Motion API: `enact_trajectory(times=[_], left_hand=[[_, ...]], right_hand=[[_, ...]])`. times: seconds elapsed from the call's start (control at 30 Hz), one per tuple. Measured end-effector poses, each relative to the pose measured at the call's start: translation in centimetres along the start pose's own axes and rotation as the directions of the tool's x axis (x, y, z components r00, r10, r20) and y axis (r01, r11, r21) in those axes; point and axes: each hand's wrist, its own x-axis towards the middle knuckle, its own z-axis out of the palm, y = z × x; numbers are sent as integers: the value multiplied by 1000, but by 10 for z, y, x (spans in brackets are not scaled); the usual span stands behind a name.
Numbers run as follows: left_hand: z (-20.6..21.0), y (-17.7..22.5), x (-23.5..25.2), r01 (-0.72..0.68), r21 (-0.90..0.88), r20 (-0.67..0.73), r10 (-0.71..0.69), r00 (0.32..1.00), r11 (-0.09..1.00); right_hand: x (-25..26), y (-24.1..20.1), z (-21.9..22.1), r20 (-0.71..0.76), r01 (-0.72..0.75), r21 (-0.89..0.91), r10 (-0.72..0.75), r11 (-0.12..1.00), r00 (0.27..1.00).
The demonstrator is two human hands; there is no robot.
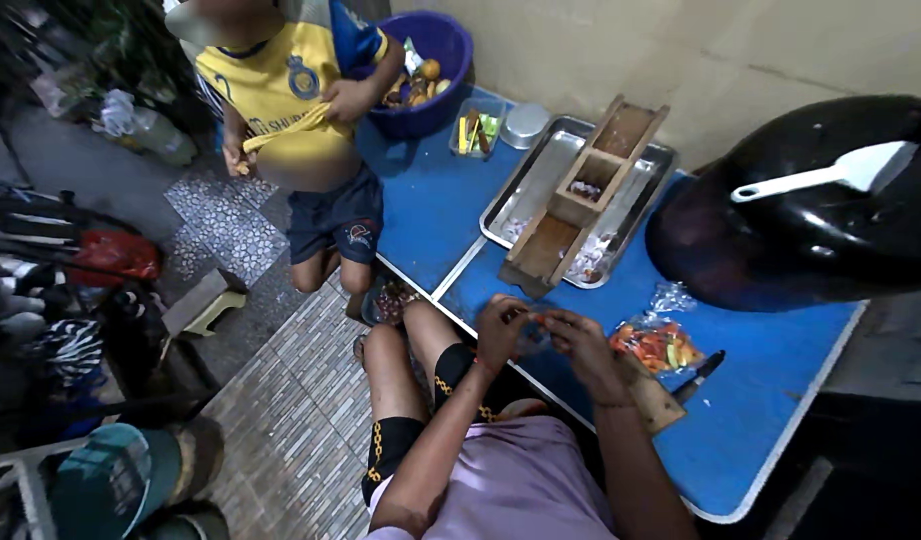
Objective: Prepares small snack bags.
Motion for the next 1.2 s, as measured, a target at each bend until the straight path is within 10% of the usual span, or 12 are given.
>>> enact_trajectory(times=[0.57, 0.93, 1.2], left_hand=[[13, 17, -14, 88, 55, 195, -98, 976, 995], [1, -15, -24, -18, 622, 64, -28, 998, 783], [-3, -25, -22, 195, 581, 52, -275, 960, 790]], right_hand=[[-10, 13, 2, -132, 258, -550, -388, 794, 912], [-1, 22, -15, -203, -86, -185, 47, 979, 978], [13, 23, 14, -5, -64, -866, 120, 496, 993]])
